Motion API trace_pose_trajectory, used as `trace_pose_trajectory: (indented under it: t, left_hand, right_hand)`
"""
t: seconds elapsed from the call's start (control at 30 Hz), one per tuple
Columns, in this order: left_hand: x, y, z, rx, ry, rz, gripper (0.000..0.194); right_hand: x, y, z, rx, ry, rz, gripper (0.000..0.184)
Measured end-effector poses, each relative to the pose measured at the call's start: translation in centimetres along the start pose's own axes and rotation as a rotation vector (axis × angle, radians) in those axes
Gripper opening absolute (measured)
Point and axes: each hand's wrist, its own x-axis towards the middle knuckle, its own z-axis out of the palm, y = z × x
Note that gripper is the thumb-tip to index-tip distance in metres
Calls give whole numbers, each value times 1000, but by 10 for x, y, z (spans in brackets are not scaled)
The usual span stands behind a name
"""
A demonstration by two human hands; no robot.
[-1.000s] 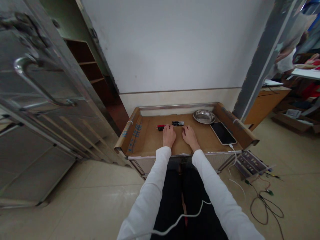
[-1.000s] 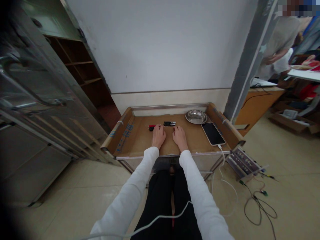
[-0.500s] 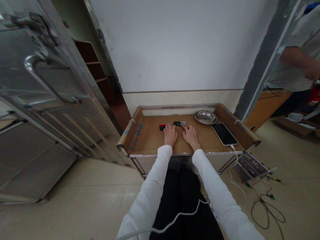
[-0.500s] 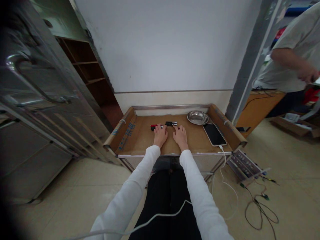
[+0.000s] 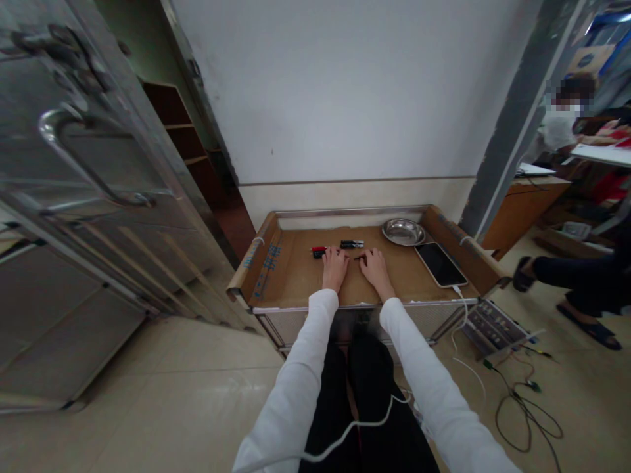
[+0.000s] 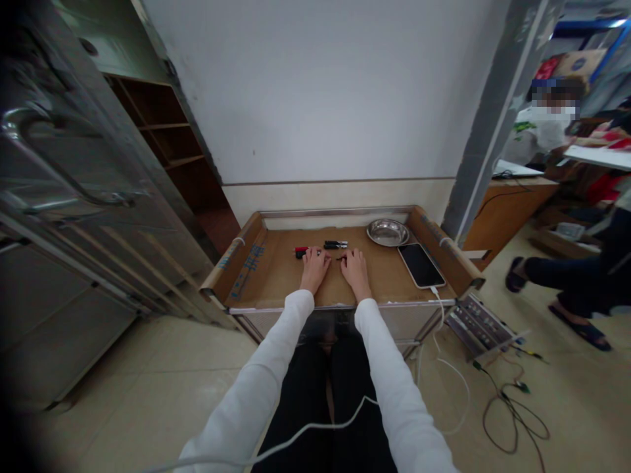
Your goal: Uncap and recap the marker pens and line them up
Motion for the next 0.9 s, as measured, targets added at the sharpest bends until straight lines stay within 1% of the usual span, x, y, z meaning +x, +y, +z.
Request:
trace_pose_trajectory:
  t: [0.13, 0.3, 0.4, 0.47, 0.6, 0.73, 0.83, 0.9]
  left_hand:
    - [2, -2, 3, -50, -8, 52, 16]
    - [4, -5, 3, -111, -4, 130, 12]
    - [5, -5, 3, -192, -33, 162, 11]
    - [4, -5, 4, -275, -32, 148, 11]
    - [1, -2, 6, -416, 3, 113, 19]
    - [-2, 2, 9, -522, 25, 139, 27]
    - [-1, 6, 9, -526, 28, 149, 33]
    - [1, 9, 8, -483, 31, 159, 36]
  right_hand:
    - [1, 2, 1, 23, 2, -31, 20]
    - [1, 1, -3, 59, -18, -85, 22]
    - [0, 1, -4, 80, -8, -67, 24]
    - [0, 2, -5, 112, 4, -55, 24]
    - [-1, 1, -6, 209, 22, -76, 22]
    - [-2, -3, -9, 289, 14, -133, 24]
    - [-2, -5, -12, 290, 5, -142, 25]
    - [-2, -6, -14, 264, 10, -118, 25]
